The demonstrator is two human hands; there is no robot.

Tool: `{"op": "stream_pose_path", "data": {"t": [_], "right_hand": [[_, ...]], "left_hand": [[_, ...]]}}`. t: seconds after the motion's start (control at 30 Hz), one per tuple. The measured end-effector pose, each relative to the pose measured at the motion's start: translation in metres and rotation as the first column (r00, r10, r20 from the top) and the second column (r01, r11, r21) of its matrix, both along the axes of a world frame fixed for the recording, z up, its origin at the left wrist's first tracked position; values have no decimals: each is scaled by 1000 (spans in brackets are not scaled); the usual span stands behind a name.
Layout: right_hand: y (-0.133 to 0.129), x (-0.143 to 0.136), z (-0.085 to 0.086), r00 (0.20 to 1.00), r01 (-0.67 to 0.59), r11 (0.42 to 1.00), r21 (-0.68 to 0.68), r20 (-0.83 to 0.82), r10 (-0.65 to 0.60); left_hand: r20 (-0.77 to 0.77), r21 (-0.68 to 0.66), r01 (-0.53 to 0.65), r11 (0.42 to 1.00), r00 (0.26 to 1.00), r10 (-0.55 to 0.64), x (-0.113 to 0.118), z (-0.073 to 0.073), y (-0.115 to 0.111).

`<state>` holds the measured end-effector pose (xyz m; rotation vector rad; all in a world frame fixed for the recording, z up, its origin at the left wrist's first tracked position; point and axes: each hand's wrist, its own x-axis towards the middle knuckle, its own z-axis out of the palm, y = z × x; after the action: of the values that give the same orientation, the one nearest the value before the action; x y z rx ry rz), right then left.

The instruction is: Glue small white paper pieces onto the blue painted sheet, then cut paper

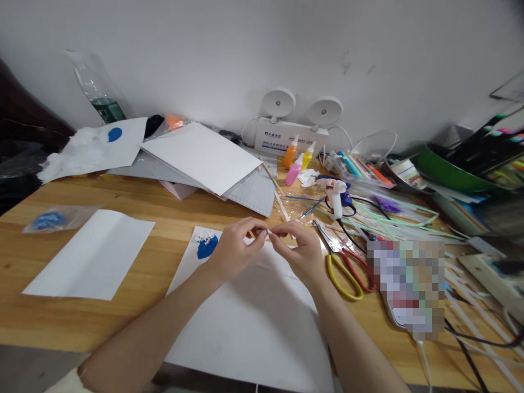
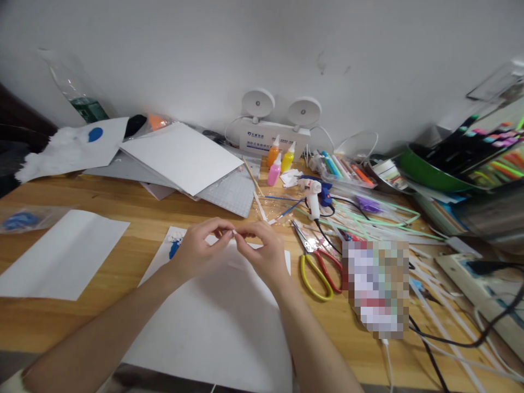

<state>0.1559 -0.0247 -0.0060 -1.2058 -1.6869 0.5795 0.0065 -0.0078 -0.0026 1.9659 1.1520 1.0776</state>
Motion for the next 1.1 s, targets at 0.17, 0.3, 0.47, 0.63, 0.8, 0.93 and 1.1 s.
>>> {"op": "stream_pose_path", "data": {"t": [0.17, 0.3, 0.47, 0.63, 0.8, 0.93, 1.1], "right_hand": [[0, 0, 0, 1000, 16, 1000, 2, 2, -16], [-1, -1, 0, 999, 33, 999, 19, 18, -34], [-1, 0, 0, 998, 57, 998, 35, 25, -58], [1, 0, -4, 1000, 10, 998, 67, 23, -12], [4, -2, -9, 995, 36, 971, 236, 79, -56], [3, -4, -9, 990, 69, 947, 314, 95, -103], [1, -6, -5, 990, 62, 959, 277, 106, -94]], "left_hand": [[-3, -7, -4, 1000, 1000, 4, 0, 1, 0], [-5, -3, -8, 1000, 1000, 8, 0, 1, 0], [7, -17, -10, 1000, 1000, 10, 0, 0, 0], [6, -33, -12, 999, 1000, 12, 0, 0, 1], [15, -74, -37, 997, 999, 38, 0, -2, 0], [20, -85, -53, 995, 998, 55, 1, -4, 0], [24, -74, -47, 996, 999, 49, 2, -2, -1]]}}
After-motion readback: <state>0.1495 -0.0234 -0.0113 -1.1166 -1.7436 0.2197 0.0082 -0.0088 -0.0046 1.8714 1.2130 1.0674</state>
